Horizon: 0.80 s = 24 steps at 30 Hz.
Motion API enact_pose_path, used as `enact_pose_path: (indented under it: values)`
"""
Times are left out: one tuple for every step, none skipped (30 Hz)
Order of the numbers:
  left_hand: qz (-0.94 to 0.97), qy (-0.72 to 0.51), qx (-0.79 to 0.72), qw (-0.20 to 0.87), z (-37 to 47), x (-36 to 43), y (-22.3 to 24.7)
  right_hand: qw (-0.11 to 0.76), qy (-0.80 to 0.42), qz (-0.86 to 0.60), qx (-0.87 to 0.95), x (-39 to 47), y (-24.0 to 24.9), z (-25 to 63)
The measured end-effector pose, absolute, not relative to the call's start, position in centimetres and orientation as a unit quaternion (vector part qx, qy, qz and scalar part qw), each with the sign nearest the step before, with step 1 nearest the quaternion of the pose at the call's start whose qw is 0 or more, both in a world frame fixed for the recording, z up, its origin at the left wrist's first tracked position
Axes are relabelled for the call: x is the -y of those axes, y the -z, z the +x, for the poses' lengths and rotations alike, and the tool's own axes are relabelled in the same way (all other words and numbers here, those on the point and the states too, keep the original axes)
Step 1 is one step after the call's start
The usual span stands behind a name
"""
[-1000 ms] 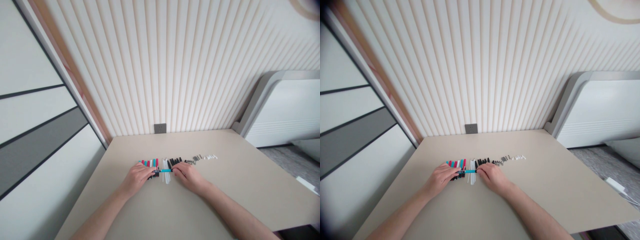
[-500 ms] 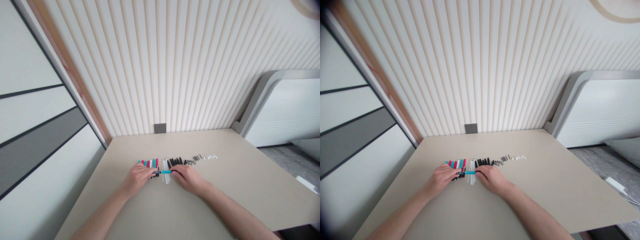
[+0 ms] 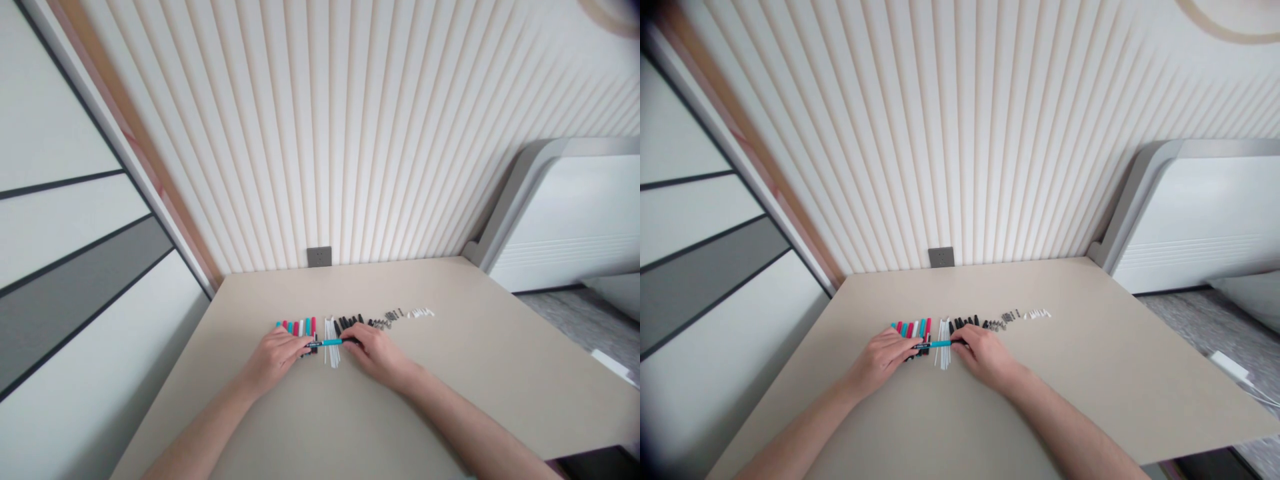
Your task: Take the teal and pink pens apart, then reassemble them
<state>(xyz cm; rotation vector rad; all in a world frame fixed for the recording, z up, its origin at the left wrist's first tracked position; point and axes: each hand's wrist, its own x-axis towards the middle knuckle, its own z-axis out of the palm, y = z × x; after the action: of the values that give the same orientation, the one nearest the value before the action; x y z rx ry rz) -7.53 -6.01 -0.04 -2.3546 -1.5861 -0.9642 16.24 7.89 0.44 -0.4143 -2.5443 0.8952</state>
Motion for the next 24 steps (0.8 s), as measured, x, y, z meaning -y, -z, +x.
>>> enact_pose_path:
  values:
    - [-0.784, 0.319, 0.528, 0.072, -7.6, 6.0, 0.1, 0.209, -0.324, -0.159, 0.909, -7.9, -0.4, 16.2]
    - [-0.783, 0.318, 0.529, 0.073, -7.6, 6.0, 0.1, 0.213, -0.329, -0.166, 0.905, -7.8, -0.3, 16.2]
    - [-0.783, 0.317, 0.53, 0.073, -7.6, 6.0, 0.1, 0.215, -0.332, -0.167, 0.903, -7.8, -0.3, 16.2]
    - [-0.783, 0.316, 0.531, 0.072, -7.6, 6.0, 0.2, 0.214, -0.334, -0.162, 0.904, -7.8, -0.3, 16.2]
    - [-0.783, 0.315, 0.532, 0.071, -7.6, 6.0, 0.2, 0.212, -0.332, -0.153, 0.906, -7.8, -0.3, 16.2]
    - [-0.783, 0.313, 0.533, 0.071, -7.6, 6.0, 0.3, 0.21, -0.328, -0.143, 0.91, -7.8, -0.3, 16.2]
    - [-0.785, 0.311, 0.532, 0.07, -7.6, 6.0, 0.3, 0.208, -0.322, -0.136, 0.914, -7.8, -0.4, 16.2]
    - [-0.786, 0.31, 0.53, 0.07, -7.6, 6.0, 0.3, 0.208, -0.315, -0.133, 0.917, -7.9, -0.4, 16.2]
    - [-0.787, 0.311, 0.528, 0.071, -7.5, 6.0, 0.3, 0.211, -0.309, -0.133, 0.918, -7.9, -0.4, 16.2]
    - [-0.787, 0.312, 0.528, 0.072, -7.5, 6.0, 0.3, 0.216, -0.305, -0.135, 0.918, -7.9, -0.4, 16.2]
    - [-0.786, 0.313, 0.529, 0.072, -7.5, 6.0, 0.3, 0.223, -0.302, -0.137, 0.917, -8.0, -0.5, 16.2]
    - [-0.783, 0.313, 0.532, 0.072, -7.5, 6.0, 0.2, 0.229, -0.298, -0.139, 0.916, -8.0, -0.5, 16.2]
    - [-0.78, 0.312, 0.538, 0.07, -7.5, 6.1, 0.1, 0.235, -0.294, -0.142, 0.916, -8.1, -0.6, 16.3]
    - [-0.775, 0.31, 0.547, 0.069, -7.5, 6.1, 0.0, 0.24, -0.288, -0.146, 0.915, -8.1, -0.7, 16.3]
    - [-0.769, 0.307, 0.556, 0.068, -7.5, 6.1, -0.1, 0.243, -0.282, -0.15, 0.916, -8.2, -0.8, 16.4]
    - [-0.763, 0.306, 0.565, 0.067, -7.6, 6.1, -0.2, 0.243, -0.275, -0.152, 0.918, -8.3, -1.0, 16.5]
    - [-0.756, 0.305, 0.575, 0.067, -7.6, 6.2, -0.3, 0.24, -0.268, -0.152, 0.921, -8.3, -1.2, 16.6]
    - [-0.751, 0.304, 0.583, 0.067, -7.6, 6.2, -0.4, 0.235, -0.261, -0.15, 0.924, -8.4, -1.4, 16.7]
    - [-0.747, 0.304, 0.588, 0.067, -7.6, 6.2, -0.5, 0.226, -0.255, -0.145, 0.929, -8.4, -1.5, 16.9]
    - [-0.744, 0.304, 0.592, 0.066, -7.6, 6.2, -0.6, 0.214, -0.248, -0.14, 0.934, -8.5, -1.7, 17.0]
    - [-0.743, 0.304, 0.593, 0.065, -7.6, 6.3, -0.7, 0.201, -0.241, -0.136, 0.94, -8.5, -1.9, 17.2]
    - [-0.742, 0.304, 0.594, 0.063, -7.5, 6.3, -0.8, 0.188, -0.233, -0.134, 0.945, -8.6, -2.1, 17.3]
    - [-0.743, 0.302, 0.594, 0.059, -7.5, 6.3, -0.8, 0.176, -0.225, -0.135, 0.949, -8.6, -2.2, 17.5]
    - [-0.743, 0.3, 0.596, 0.055, -7.4, 6.3, -0.9, 0.165, -0.217, -0.138, 0.952, -8.6, -2.4, 17.6]
